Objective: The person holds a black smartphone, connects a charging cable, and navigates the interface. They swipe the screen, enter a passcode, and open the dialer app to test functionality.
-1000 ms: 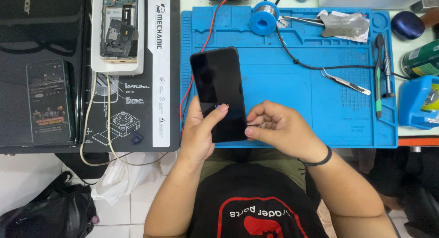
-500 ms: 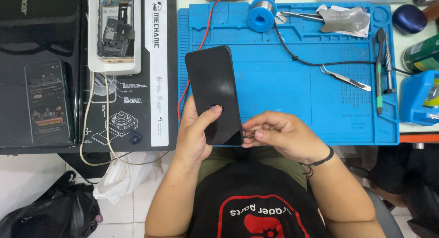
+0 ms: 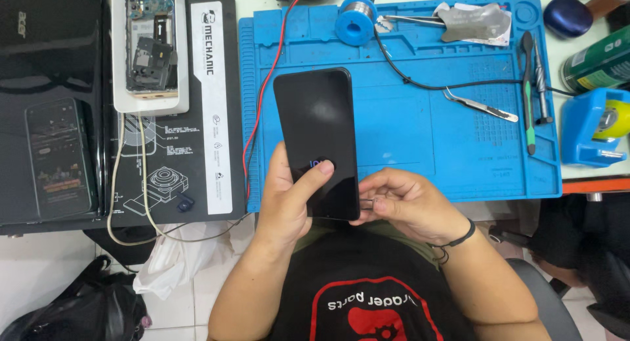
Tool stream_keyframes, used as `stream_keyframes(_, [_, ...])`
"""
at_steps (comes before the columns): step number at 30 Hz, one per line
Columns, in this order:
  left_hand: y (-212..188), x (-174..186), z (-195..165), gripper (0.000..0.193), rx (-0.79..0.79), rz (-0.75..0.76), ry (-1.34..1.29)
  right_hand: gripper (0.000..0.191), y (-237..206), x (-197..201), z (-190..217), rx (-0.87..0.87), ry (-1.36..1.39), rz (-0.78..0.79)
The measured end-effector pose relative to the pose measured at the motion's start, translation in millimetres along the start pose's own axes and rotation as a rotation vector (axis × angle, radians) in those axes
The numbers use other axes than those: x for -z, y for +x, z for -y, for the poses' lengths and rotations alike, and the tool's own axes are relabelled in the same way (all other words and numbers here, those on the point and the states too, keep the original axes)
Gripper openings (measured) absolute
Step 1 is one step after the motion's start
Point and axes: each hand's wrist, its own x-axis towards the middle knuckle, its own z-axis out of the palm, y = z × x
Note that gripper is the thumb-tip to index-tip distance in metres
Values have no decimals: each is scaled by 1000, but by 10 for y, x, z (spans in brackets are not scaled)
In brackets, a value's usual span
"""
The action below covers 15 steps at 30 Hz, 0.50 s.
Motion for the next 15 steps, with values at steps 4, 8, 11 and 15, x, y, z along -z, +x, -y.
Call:
stream_keyframes(4, [-13, -51, 17, 38, -6, -10, -10, 22, -52, -3, -32, 31, -71, -54])
stream_keyframes(8, [-29, -62, 15, 39, -22, -33, -16, 19, -157, -110, -41, 103, -235, -239])
stream_keyframes(11, [-35, -66, 17, 39, -48, -51, -11, 17, -206, -198, -46, 143, -377, -340])
stream_keyframes(15, [-66, -99, 38, 36, -102, -64, 30, 16, -224, -291, -89, 241, -467, -369])
